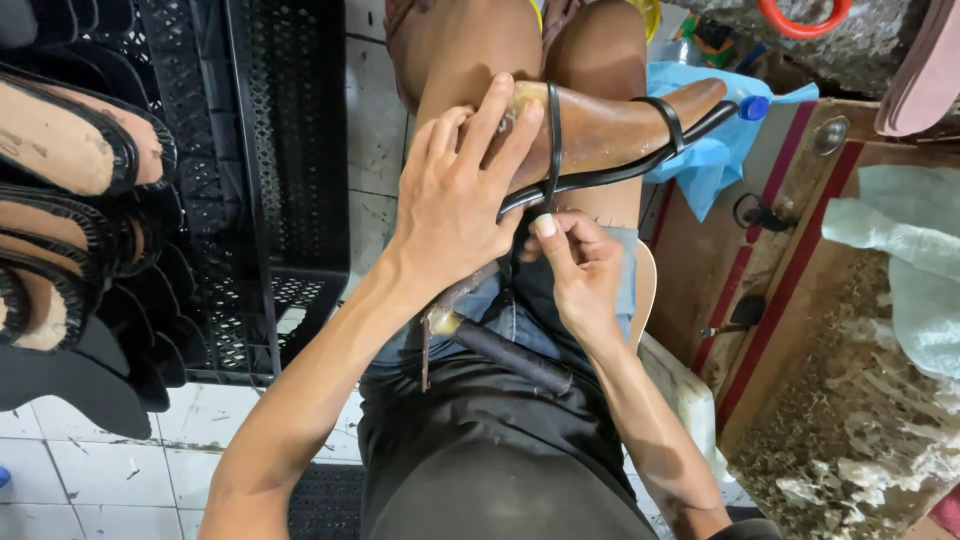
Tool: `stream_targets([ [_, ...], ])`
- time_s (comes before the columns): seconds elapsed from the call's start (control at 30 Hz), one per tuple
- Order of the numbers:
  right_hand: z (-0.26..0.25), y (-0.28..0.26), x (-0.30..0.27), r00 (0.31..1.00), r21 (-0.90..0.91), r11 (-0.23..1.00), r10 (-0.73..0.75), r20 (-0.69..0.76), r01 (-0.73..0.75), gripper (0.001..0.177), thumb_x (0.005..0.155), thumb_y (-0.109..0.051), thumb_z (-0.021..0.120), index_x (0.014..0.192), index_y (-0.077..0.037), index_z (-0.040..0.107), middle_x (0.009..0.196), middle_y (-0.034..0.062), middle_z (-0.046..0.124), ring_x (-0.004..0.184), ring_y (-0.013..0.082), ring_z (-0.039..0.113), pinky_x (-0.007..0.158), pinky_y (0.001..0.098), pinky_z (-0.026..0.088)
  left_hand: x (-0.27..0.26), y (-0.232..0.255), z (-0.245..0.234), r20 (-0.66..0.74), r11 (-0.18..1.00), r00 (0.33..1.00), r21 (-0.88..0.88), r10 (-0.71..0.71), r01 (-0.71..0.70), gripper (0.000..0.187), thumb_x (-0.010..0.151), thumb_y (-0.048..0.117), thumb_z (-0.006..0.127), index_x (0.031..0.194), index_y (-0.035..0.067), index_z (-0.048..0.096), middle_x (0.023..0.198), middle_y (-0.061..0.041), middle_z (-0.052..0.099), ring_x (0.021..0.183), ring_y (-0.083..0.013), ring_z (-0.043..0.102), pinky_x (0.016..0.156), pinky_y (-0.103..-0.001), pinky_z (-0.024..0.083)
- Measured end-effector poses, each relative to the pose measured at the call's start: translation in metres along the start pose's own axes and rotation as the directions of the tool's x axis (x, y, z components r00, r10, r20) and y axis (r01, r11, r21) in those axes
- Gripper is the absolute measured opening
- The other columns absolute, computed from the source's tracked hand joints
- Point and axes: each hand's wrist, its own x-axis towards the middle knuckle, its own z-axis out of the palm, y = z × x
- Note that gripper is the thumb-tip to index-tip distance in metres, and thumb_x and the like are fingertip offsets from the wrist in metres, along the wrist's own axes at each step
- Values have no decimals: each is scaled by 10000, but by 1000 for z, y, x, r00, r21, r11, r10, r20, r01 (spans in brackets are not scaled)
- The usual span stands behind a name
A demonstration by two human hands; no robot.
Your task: Assembling sandals by pulling straps over a wooden last and securing them to the sole using a hammer and scissors.
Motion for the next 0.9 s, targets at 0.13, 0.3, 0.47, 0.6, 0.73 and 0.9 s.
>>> stream_targets([
  [0.13,2,11,5,1000,30,999,21,5,-21,225,862,-229,527,734,-44,537,640,63,566,572,127,547,581,233,476,0,-2,3,33,1000,999,4,4,-5,765,643,293,771,1285,118,394,1365,-113,281,986,-295,474,840,-381,449],
  [0.3,6,16,13,998,158,987,-8,60,-2,200,860,-192,535,737,-34,539,657,65,561,561,143,556,555,236,501,3,-5,-1,126,1000,992,-7,27,-27,852,612,292,796,1304,103,337,1383,-126,240,997,-301,438,870,-408,429],
  [0.47,9,12,18,996,235,971,36,76,-53,209,849,-198,545,726,-30,526,652,82,546,570,150,538,544,242,501,6,-8,-4,187,1000,982,-23,23,-19,923,558,257,780,1325,96,293,1374,-133,268,1018,-309,407,861,-417,422],
  [0.6,6,10,27,992,43,995,91,82,-95,290,845,-221,547,611,-57,495,552,54,547,446,124,545,464,209,448,9,-12,-5,183,1000,983,0,27,-28,890,568,247,758,1319,114,299,1360,-111,289,929,-282,420,778,-407,443],
  [0.73,-8,-25,31,941,-636,713,-331,65,295,310,795,-271,642,619,-21,591,562,37,583,484,76,466,481,266,366,12,-16,-5,153,999,988,-23,35,-32,860,572,269,780,1294,107,342,1335,-114,327,897,-274,413,735,-402,462],
  [0.9,-33,-21,48,766,-856,12,-452,457,517,558,948,-483,661,1345,-231,360,1351,112,354,1272,361,196,1005,562,13,12,-16,-3,115,998,993,-52,35,-29,852,583,252,767,1308,99,347,1345,-121,317,910,-298,416,771,-409,447],
])
